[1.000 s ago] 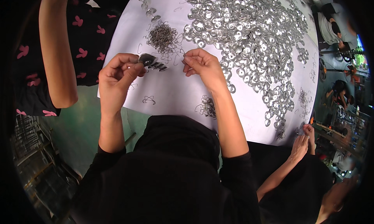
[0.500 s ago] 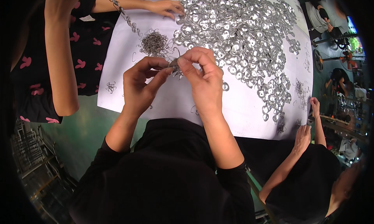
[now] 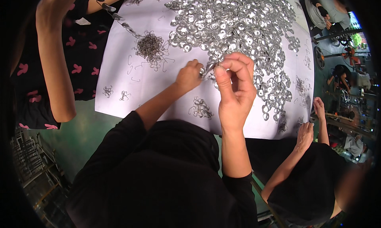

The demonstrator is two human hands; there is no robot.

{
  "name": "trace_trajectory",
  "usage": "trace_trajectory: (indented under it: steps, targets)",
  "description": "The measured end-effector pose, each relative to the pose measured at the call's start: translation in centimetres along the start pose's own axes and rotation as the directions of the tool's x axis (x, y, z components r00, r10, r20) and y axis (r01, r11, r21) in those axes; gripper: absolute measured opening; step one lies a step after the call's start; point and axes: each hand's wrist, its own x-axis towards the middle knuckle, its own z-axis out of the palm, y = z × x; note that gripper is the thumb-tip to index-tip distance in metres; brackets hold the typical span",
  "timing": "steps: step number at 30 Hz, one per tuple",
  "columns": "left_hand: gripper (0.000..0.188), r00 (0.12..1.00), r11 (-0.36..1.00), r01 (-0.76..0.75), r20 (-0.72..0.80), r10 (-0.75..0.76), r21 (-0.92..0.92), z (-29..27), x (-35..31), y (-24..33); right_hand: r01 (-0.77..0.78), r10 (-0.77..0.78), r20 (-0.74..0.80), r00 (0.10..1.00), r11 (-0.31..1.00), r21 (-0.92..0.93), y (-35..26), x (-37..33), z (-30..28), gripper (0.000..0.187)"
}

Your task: The person assembles small silver decorative items by hand on a large white sheet, picking up pieces and attaching them to a growing pattern. Other people work alongside on the same sheet.

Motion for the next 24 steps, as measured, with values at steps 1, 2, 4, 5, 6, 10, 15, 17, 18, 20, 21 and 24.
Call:
trace_trajectory:
  steps: [1,2,4,5,6,10,15,17,18,20,21,24]
  targets:
    - [0.026,0.999,0.999,0.006,0.043,-0.008,0.046,0.3,0.3,0.4,0.000,0.000,-0.008,1.000,1.000,-0.008,-0.1,-0.1,-0.1,0.006]
    - [0.026,0.996,0.996,0.010,0.086,-0.018,0.092,0.7,0.5,0.7,-0.001,0.000,-0.016,1.000,1.000,-0.015,-0.1,-0.2,-0.1,0.006]
    - [0.027,0.991,0.985,0.011,0.127,-0.033,0.171,1.3,0.3,0.4,0.006,-0.006,-0.005,1.000,1.000,-0.015,-0.1,-0.4,-0.3,0.006]
    - [0.027,0.991,0.979,0.010,0.126,-0.037,0.205,1.8,0.3,-0.1,0.003,-0.003,-0.006,1.000,1.000,-0.013,-0.1,-0.5,-0.3,0.006]
    - [0.027,0.991,0.971,0.011,0.124,-0.042,0.239,2.2,0.2,-0.5,0.000,0.000,-0.007,1.000,1.000,-0.010,-0.1,-0.6,-0.2,0.006]
    - [0.023,0.962,0.976,0.217,0.174,-0.211,-0.014,-1.7,0.5,-1.7,-0.025,0.025,-0.007,1.000,1.000,-0.015,0.9,-0.9,0.0,0.007]
    - [0.016,0.884,0.296,0.423,0.318,-0.343,-0.857,-10.7,1.1,0.5,-0.066,0.066,0.014,0.998,0.998,-0.011,2.5,-1.4,1.1,0.007]
    - [0.015,0.897,0.238,0.359,0.263,-0.356,-0.903,-14.5,0.8,2.5,-0.068,0.068,0.023,0.997,0.998,-0.011,3.2,-1.6,1.9,0.007]
    - [0.016,0.901,0.209,0.322,0.231,-0.367,-0.923,-15.9,0.5,3.2,-0.067,0.068,0.025,0.997,0.998,-0.010,3.4,-1.7,2.4,0.007]
    - [0.016,0.917,0.325,0.293,0.168,-0.363,-0.899,-17.5,0.2,3.9,-0.063,0.063,0.020,0.998,0.998,-0.009,3.6,-1.6,3.0,0.008]
    - [0.017,0.924,0.381,0.278,0.137,-0.357,-0.882,-18.1,0.1,4.2,-0.058,0.058,0.014,0.998,0.998,-0.007,3.7,-1.6,3.2,0.008]
    - [0.016,0.917,0.352,0.272,0.130,-0.378,-0.896,-19.2,-0.2,5.1,-0.036,0.036,0.007,0.999,0.999,-0.009,4.2,-1.5,4.0,0.007]
